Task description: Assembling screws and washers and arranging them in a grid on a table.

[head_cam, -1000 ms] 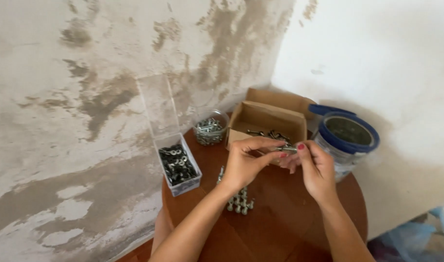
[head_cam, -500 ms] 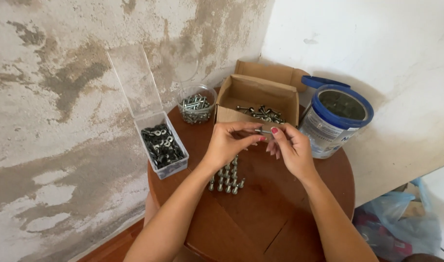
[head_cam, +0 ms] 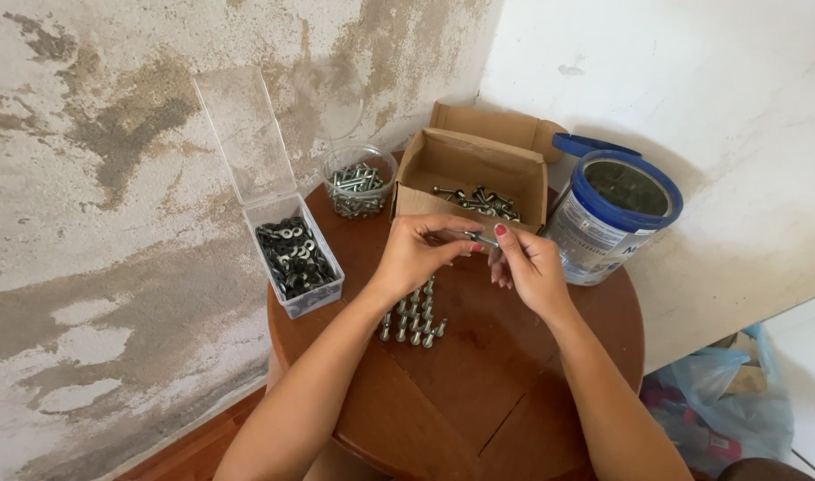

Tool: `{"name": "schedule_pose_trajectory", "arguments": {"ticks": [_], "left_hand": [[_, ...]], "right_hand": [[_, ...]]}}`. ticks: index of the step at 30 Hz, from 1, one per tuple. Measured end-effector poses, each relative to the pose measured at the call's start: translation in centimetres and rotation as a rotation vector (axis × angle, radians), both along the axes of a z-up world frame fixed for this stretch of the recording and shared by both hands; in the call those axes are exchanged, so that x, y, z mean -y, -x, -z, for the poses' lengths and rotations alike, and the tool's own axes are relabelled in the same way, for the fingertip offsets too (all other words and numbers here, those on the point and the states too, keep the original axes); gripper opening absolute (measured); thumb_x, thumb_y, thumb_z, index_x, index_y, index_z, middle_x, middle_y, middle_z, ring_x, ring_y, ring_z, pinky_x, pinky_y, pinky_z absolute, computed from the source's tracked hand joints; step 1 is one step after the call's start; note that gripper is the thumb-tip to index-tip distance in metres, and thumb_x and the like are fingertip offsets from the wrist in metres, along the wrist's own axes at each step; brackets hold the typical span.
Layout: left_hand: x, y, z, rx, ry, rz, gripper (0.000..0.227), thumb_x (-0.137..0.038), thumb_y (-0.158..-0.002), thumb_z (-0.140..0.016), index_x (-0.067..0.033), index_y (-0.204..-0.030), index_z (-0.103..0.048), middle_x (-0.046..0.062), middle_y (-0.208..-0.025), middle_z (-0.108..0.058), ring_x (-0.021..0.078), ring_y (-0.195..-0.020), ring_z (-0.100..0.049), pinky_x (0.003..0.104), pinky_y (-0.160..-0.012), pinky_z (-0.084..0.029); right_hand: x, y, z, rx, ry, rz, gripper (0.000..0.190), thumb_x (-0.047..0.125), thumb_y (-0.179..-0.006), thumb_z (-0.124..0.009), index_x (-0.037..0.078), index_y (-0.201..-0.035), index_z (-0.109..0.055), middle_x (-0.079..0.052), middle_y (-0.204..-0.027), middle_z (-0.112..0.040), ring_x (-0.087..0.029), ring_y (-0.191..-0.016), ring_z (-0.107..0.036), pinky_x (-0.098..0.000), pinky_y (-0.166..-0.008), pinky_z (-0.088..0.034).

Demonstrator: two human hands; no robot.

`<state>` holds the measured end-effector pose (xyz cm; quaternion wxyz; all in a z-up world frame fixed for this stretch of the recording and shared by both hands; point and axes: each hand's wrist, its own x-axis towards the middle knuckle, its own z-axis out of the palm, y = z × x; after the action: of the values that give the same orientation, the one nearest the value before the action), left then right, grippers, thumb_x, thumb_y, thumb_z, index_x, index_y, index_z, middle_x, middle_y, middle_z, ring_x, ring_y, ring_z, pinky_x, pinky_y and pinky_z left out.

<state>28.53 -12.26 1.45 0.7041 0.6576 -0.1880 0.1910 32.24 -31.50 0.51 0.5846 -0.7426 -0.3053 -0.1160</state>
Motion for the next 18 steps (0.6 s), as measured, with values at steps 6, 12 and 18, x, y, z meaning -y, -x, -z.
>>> {"name": "schedule_pose_trajectory", "arguments": {"ticks": [6,12,18], "left_hand": [[-0.2,-0.2,-0.1,0.012,0.02,-0.023,0.027,0.001,-0.077,-0.085,-0.003,-0.103,-0.079,0.021,-0.094,-0.078,0.0205,-0.074,-0.076,0.024,-0.054,-0.062],[-0.6,-0.8,0.4,0.009,0.044,-0.027,0.028,0.0,-0.077,-0.085,-0.0013,-0.104,-0.078,0.022,-0.093,-0.077,0.0209,-0.072,-0.077,0.024,-0.053,-0.062],[-0.4,-0.9,0.7,0.007,0.054,0.003,0.028,0.001,-0.076,-0.086,-0.0002,-0.103,-0.078,0.023,-0.095,-0.077,0.0213,-0.074,-0.077,0.023,-0.053,-0.061]], "right_hand": [[-0.3,0.4,-1.0,-0.127,-0.174,-0.029,0.029,0.022,-0.108,-0.056,-0.004,-0.102,-0.069,-0.025,-0.082,-0.072,-0.026,-0.068,-0.073,-0.0324,-0.046,-0.06],[-0.2,0.6,-1.4,-0.127,-0.225,-0.08,0.031,-0.001,-0.088,-0.078,-0.008,-0.115,-0.066,-0.025,-0.102,-0.074,-0.031,-0.083,-0.077,-0.0355,-0.055,-0.064],[0.2,0.0,-0.9,-0.129,-0.204,-0.07,0.019,0.003,-0.094,-0.075,-0.01,-0.108,-0.07,-0.024,-0.094,-0.074,-0.028,-0.075,-0.076,-0.0347,-0.052,-0.063]]}}
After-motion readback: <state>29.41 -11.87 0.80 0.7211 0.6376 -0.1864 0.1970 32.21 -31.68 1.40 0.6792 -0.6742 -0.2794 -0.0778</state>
